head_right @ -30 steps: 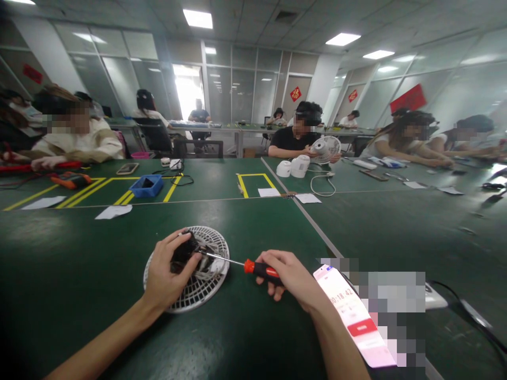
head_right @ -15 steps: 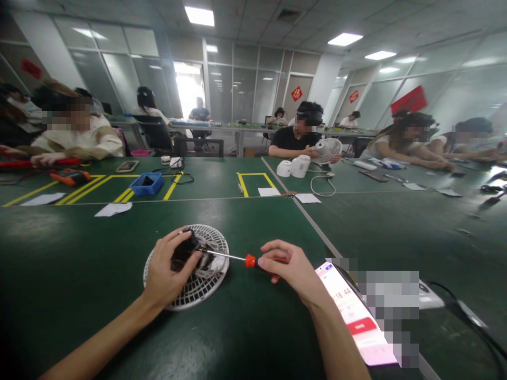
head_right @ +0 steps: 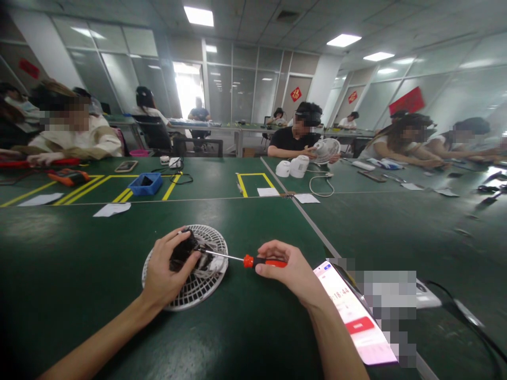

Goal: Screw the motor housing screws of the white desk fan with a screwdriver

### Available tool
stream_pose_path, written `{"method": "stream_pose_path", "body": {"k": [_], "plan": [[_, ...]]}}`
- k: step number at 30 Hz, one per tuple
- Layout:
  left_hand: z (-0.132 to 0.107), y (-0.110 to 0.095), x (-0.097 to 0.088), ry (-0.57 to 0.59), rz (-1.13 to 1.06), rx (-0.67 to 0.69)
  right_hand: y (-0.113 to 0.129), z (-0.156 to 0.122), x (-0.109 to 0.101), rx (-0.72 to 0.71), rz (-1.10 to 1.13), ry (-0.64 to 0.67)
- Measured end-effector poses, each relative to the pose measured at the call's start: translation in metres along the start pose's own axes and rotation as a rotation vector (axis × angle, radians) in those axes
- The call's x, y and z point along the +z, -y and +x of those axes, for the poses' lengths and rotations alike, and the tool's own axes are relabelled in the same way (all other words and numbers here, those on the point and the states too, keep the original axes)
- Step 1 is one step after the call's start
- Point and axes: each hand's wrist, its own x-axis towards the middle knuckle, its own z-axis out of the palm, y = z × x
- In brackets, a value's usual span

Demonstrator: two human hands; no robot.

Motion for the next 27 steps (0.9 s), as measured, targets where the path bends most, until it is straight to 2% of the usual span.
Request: {"method": "stream_pose_path", "body": {"k": [8, 27], "plan": [[-0.0003, 0.0006, 0.0004, 0.008, 0.003, 0.008, -0.0045, 0.0017, 0.0020, 0.141, 0.070, 0.004], [-0.0003, 0.0014, 0.0007, 0.005, 0.007, -0.002, 0.0020, -0.0001, 0.0005, 0.164, 0.033, -0.024]]}}
